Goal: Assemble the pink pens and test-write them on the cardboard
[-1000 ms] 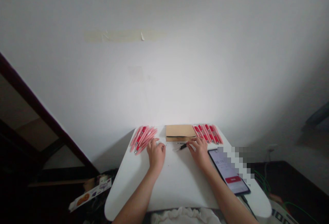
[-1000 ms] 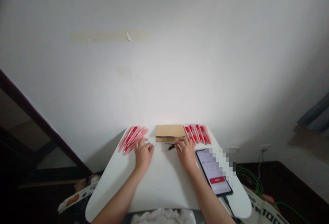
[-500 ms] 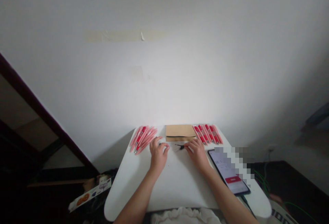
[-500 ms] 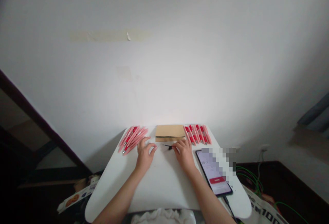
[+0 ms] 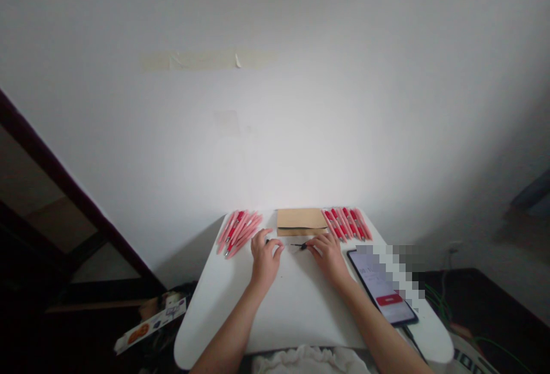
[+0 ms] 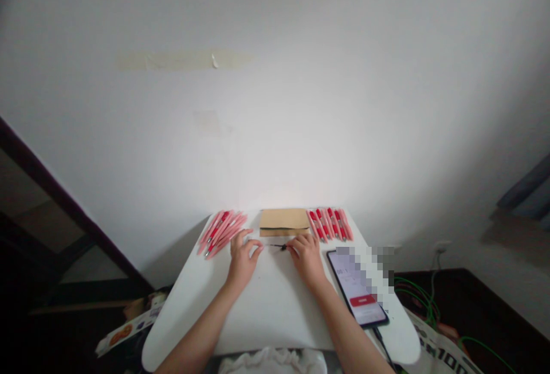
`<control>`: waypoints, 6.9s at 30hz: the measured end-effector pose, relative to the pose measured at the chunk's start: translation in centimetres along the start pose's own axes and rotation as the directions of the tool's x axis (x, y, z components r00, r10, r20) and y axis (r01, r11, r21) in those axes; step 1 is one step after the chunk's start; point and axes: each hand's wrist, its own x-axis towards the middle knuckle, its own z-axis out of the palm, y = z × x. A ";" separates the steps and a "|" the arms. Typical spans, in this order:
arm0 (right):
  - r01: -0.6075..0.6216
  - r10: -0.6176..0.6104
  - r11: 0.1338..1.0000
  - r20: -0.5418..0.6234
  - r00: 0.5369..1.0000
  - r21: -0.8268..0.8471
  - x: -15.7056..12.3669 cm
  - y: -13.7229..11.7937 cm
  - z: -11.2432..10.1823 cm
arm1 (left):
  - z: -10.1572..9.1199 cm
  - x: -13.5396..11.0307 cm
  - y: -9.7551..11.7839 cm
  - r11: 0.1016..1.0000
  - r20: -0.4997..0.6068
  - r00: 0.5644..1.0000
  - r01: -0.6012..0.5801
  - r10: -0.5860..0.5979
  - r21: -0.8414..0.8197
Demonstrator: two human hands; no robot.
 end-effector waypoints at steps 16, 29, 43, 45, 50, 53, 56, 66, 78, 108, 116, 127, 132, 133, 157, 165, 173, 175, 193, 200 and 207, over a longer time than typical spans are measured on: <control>0.025 -0.026 0.998 0.003 1.000 0.056 0.1 0.1 0.3 | 0.6 -0.2 -0.5 0.994 0.003 0.994 -0.105 0.105 0.017; 0.013 -0.015 0.997 0.021 1.000 0.075 0.2 -0.2 0.4 | 0.9 -0.4 -0.5 0.992 0.031 0.993 -0.113 0.115 -0.051; -0.026 0.021 0.992 0.039 0.999 0.124 0.2 0.2 1.3 | 1.2 -0.5 -0.6 0.984 0.018 0.989 -0.145 0.148 -0.103; -0.030 0.025 0.992 0.039 0.999 0.123 0.2 0.2 1.4 | 1.2 -0.5 -0.6 0.985 0.019 0.989 -0.143 0.146 -0.101; -0.021 0.016 0.991 0.038 0.999 0.129 0.1 0.4 1.5 | 1.1 -0.4 -0.6 0.989 0.009 0.992 -0.127 0.128 -0.077; -0.029 0.026 0.993 0.025 0.999 0.115 0.1 0.5 1.5 | 1.1 -0.4 -0.6 0.991 0.012 0.993 -0.114 0.115 -0.068; -0.035 0.033 0.993 0.021 0.999 0.109 0.1 0.6 1.5 | 1.1 -0.4 -0.5 0.992 0.020 0.994 -0.102 0.103 -0.070; -0.028 0.026 0.987 0.013 1.000 0.155 0.2 0.3 1.5 | 0.9 -0.4 -0.1 0.988 0.039 0.991 -0.123 0.128 -0.097; -0.022 0.021 0.991 0.011 1.000 0.131 0.2 0.2 1.3 | 1.0 -0.3 -0.2 0.989 0.056 0.992 -0.109 0.115 -0.098; -0.088 0.088 0.996 -0.029 0.996 0.017 0.0 1.5 1.6 | 0.9 0.1 -1.4 0.999 -0.037 0.998 -0.048 0.047 -0.019; -0.049 0.050 0.998 0.021 0.999 -0.041 -0.1 1.5 1.8 | 0.7 0.1 -1.3 0.999 -0.085 0.996 0.003 0.000 0.038; -0.147 0.154 0.987 0.143 0.978 -0.059 0.1 1.2 1.4 | 0.8 0.0 -1.4 0.999 -0.038 0.999 0.011 -0.009 0.043; -0.180 0.186 0.982 0.162 0.969 -0.050 0.1 1.2 1.4 | 0.6 0.0 -1.2 0.997 -0.062 0.998 0.034 -0.030 0.065; -0.180 0.185 0.983 0.159 0.970 -0.042 0.1 1.2 1.5 | 0.6 0.0 -1.2 0.997 -0.069 0.997 0.037 -0.033 0.066; -0.251 0.221 0.952 -0.175 0.960 -0.176 -0.1 2.2 1.1 | -0.2 0.3 -0.8 0.994 -0.143 0.988 0.070 -0.057 0.083; -0.256 0.226 0.945 -0.161 0.961 -0.203 -0.1 2.2 1.1 | 0.0 0.2 -1.0 0.995 -0.130 0.990 0.055 -0.044 0.080; -0.194 0.183 0.972 -0.094 0.979 -0.135 0.1 1.4 0.9 | 0.0 0.1 -1.0 0.996 -0.090 0.996 -0.011 0.019 0.088; -0.168 0.162 0.981 -0.066 0.985 -0.099 0.2 1.0 0.8 | 0.0 0.1 -0.8 0.996 -0.084 0.996 -0.033 0.040 0.085; -0.107 0.104 0.989 0.037 0.994 0.103 0.3 0.7 0.8 | -0.1 0.0 -0.4 0.990 -0.051 0.992 -0.106 0.111 0.098; -0.128 0.120 0.985 0.071 0.990 0.115 0.4 0.3 0.4 | -0.3 -0.1 -0.2 0.989 -0.039 0.995 -0.090 0.095 0.114; -0.141 0.132 0.985 0.091 0.987 0.103 0.4 0.2 0.4 | -0.4 0.0 0.1 0.985 -0.045 0.994 -0.089 0.097 0.148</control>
